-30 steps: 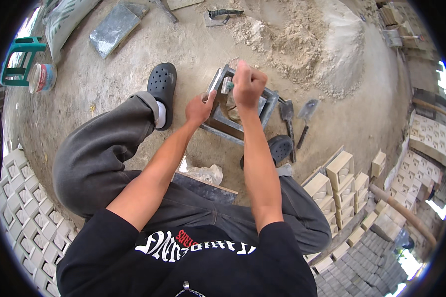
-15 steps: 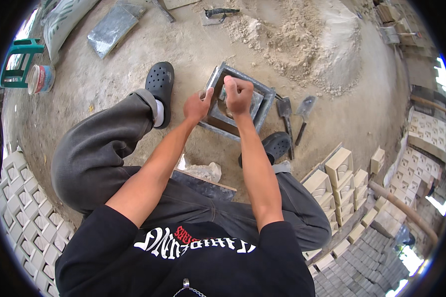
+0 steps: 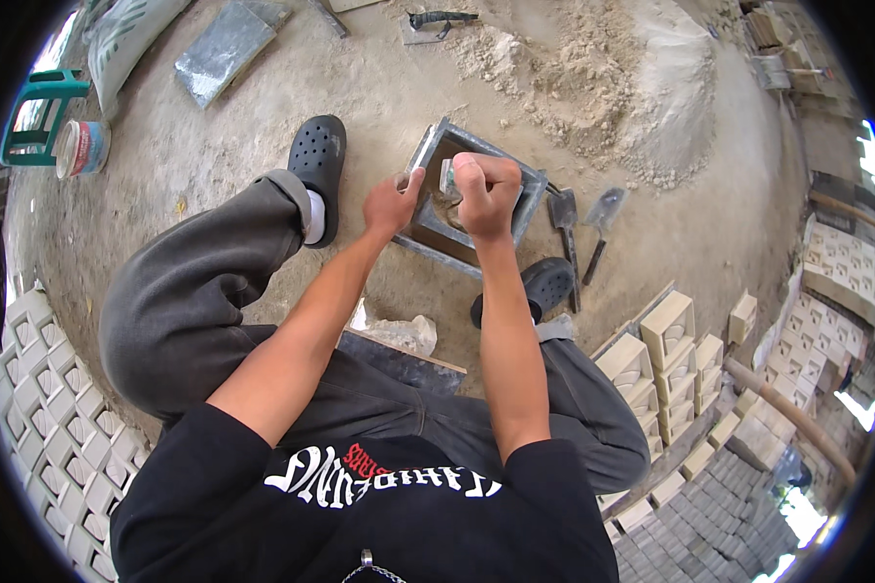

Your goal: The person shapes a block of material inside a metal mold by hand and with a tool, then removes the mold.

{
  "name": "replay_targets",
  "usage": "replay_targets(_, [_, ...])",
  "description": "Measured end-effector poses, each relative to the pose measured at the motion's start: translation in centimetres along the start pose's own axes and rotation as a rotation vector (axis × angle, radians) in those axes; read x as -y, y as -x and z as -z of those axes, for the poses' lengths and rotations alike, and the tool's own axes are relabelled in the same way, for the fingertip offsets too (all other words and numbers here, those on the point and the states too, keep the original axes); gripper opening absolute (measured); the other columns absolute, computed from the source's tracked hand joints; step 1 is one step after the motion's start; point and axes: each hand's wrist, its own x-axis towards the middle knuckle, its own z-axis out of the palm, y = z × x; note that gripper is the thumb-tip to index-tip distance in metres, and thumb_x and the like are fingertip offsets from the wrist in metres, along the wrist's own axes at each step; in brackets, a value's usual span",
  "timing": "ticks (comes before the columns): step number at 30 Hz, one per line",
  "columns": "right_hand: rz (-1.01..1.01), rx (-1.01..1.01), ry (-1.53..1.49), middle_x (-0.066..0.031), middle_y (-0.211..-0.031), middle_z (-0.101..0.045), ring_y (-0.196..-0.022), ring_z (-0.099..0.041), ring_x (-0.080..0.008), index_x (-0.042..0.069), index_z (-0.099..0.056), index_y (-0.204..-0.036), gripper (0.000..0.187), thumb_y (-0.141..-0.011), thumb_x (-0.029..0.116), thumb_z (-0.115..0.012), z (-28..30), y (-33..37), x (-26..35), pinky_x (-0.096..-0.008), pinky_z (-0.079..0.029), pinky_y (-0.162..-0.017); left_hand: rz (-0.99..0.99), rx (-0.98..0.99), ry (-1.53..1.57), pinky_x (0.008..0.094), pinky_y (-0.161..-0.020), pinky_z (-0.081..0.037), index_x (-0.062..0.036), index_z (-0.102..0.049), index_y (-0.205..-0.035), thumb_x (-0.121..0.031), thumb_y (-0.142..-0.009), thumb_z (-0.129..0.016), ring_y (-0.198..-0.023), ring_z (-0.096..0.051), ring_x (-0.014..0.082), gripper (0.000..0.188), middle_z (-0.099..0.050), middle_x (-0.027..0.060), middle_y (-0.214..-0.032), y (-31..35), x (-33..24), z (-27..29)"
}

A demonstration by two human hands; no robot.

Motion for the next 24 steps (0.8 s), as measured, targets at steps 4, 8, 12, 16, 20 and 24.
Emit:
replay_targets(4, [-0.059, 0.042, 0.133, 0.0017, -0.049, -0.031, -0.047, -0.031, -0.0060, -0.002, -0.036, -0.057, 0.038, -0.086, 0.013, -0.053, -1.0, 0.1, -1.8, -0.0300, -0.021, -0.044, -0.009, 0.020, 0.042, 0.0444, -0.082, -0.049, -0.0117, -0.072, -0.100, -0.065, -0.088, -0.043, -0.092, -0.065, 0.0356, 0.062, -0.070, 0.0161, -0.094, 0.1, -0.2, -0.2])
replay_targets(8, [-0.111, 0.027, -0.018, 0.0040, -0.049, -0.028, -0.049, -0.030, -0.0046, -0.001, -0.036, -0.055, 0.040, -0.087, 0.015, -0.054, -0.4, -0.9, -0.6, -0.0288, -0.020, -0.045, 0.009, -0.009, 0.009, 0.0445, -0.082, -0.049, -0.0116, -0.072, -0.101, -0.065, -0.088, -0.043, -0.093, -0.065, 0.0357, 0.062, -0.070, 0.0162, -0.095, 0.1, -0.2, -0.1])
replay_targets(12, [-0.075, 0.030, -0.006, 0.0054, -0.050, -0.029, -0.050, -0.028, -0.0037, 0.002, -0.036, -0.052, 0.041, -0.087, 0.015, -0.054, -0.4, 0.7, -2.4, -0.0279, -0.019, -0.045, -0.003, 0.002, -0.015, 0.0445, -0.079, -0.050, -0.0121, -0.071, -0.103, -0.065, -0.089, -0.041, -0.090, -0.065, 0.0366, 0.063, -0.069, 0.0170, -0.093, 0.0, -0.1, -0.4])
replay_targets(16, [-0.190, -0.005, 0.101, 0.0059, -0.051, -0.035, -0.051, -0.030, -0.0035, 0.005, -0.039, -0.051, 0.044, -0.091, 0.017, -0.055, -0.4, -0.1, -2.9, -0.0270, -0.021, -0.046, 0.007, -0.001, 0.047, 0.0436, -0.082, -0.049, -0.0113, -0.072, -0.101, -0.065, -0.088, -0.043, -0.093, -0.065, 0.0353, 0.063, -0.070, 0.0161, -0.096, -0.1, 0.2, -0.7])
replay_targets(20, [-0.204, -0.211, 0.038, 0.0068, -0.051, -0.037, -0.050, -0.034, -0.0035, 0.007, -0.042, -0.052, 0.044, -0.093, 0.020, -0.055, -0.5, 1.9, -5.3, -0.0256, -0.023, -0.047, 0.001, 0.031, 0.022, 0.0432, -0.083, -0.049, -0.0114, -0.072, -0.101, -0.065, -0.088, -0.043, -0.094, -0.065, 0.0350, 0.063, -0.070, 0.0157, -0.097, -0.1, 0.0, -0.5])
replay_targets(24, [-0.189, -0.286, -0.144, 0.0036, -0.048, -0.034, -0.045, -0.031, -0.0070, 0.008, -0.036, -0.050, 0.046, -0.093, 0.013, -0.052, -0.2, 0.4, -3.6, -0.0272, -0.024, -0.045, 0.024, 0.018, -0.011, 0.0433, -0.083, -0.049, -0.0115, -0.072, -0.101, -0.066, -0.088, -0.042, -0.094, -0.065, 0.0348, 0.063, -0.070, 0.0152, -0.097, 0.1, 0.2, -0.4])
